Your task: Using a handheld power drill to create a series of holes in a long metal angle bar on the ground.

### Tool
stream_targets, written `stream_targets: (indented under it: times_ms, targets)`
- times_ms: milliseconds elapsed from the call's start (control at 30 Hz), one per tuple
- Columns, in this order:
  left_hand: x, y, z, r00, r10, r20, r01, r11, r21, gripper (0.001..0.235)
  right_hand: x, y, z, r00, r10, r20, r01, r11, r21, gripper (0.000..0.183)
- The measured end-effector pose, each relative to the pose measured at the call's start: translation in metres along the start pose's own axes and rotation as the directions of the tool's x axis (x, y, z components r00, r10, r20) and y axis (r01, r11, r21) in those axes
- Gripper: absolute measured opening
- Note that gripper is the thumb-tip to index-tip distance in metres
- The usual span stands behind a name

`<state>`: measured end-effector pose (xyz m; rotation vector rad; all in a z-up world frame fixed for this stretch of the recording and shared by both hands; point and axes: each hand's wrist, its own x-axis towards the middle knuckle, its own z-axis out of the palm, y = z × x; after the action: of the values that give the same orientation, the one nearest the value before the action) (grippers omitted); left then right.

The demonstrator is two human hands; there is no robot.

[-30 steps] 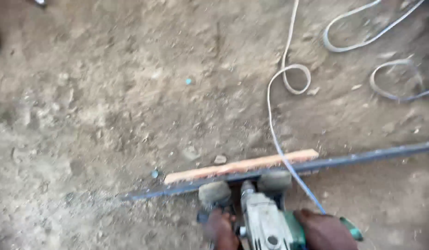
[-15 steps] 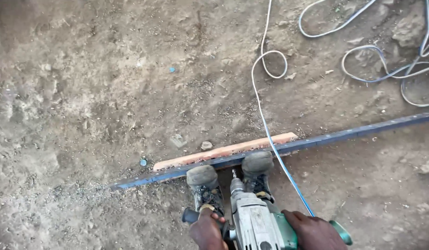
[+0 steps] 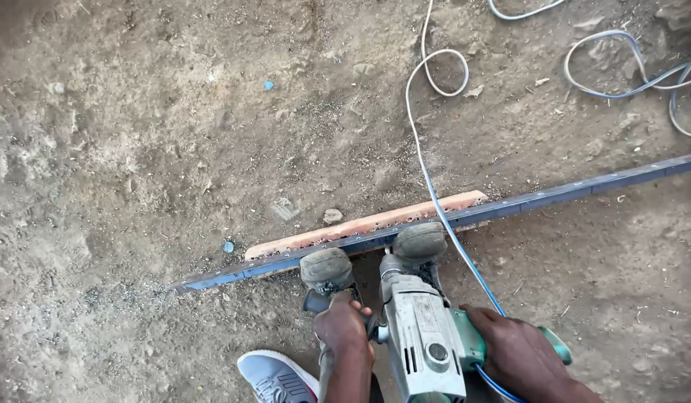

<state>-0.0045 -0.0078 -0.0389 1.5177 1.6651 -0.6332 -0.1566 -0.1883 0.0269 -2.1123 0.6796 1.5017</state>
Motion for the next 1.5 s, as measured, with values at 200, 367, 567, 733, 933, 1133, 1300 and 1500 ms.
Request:
stream_targets:
  times_ms: [200, 367, 567, 733, 933, 1133, 1300, 1500]
  targets:
    - [0.001, 0.0, 0.008, 1.0, -0.007, -0.009, 0.007, 1.0, 0.012, 0.009, 0.002, -0.003, -0.007, 1.0, 0.021, -0.003, -0.021, 1.0, 0.014, 0.054]
    - [0.002, 0.0, 0.011, 0.999, 0.032, 0.013, -0.033, 0.996, 0.081, 0.018, 0.009, -0.003, -0.011, 1.0, 0.026, 0.017, -0.026, 1.0, -0.013, 0.024]
    - [0.011, -0.01, 0.015, 1.0, 0.012, -0.008, -0.012, 1.0, -0.026, 0.008, 0.015, 0.003, -0.017, 0.997, 0.029, 0.067, -0.027, 0.999, -0.033, 0.022]
    - [0.011, -0.02, 0.018, 0.994, -0.039, -0.105, 0.031, 0.997, -0.075, 0.005, 0.026, 0.023, -0.001, 0.997, -0.07, 0.022, 0.072, 0.992, -0.099, 0.033]
    - [0.051, -0.052, 0.039, 0.981, -0.05, -0.19, 0.012, 0.981, -0.194, 0.008, 0.052, 0.053, 0.003, 0.991, -0.132, 0.012, 0.131, 0.962, -0.238, 0.052]
    - [0.068, -0.055, 0.036, 0.953, -0.123, -0.279, 0.053, 0.968, -0.244, 0.016, 0.07, 0.07, 0.022, 0.992, -0.07, 0.107, 0.098, 0.954, -0.284, 0.041]
    - [0.063, -0.046, 0.024, 0.933, -0.164, -0.322, 0.127, 0.983, -0.133, 0.018, 0.079, 0.078, 0.042, 0.981, -0.05, 0.189, 0.108, 0.945, -0.309, 0.041]
    - [0.068, -0.034, 0.033, 0.943, -0.19, -0.274, 0.205, 0.978, 0.027, 0.022, 0.092, 0.078, 0.028, 0.983, -0.007, 0.183, 0.067, 0.943, -0.327, 0.036]
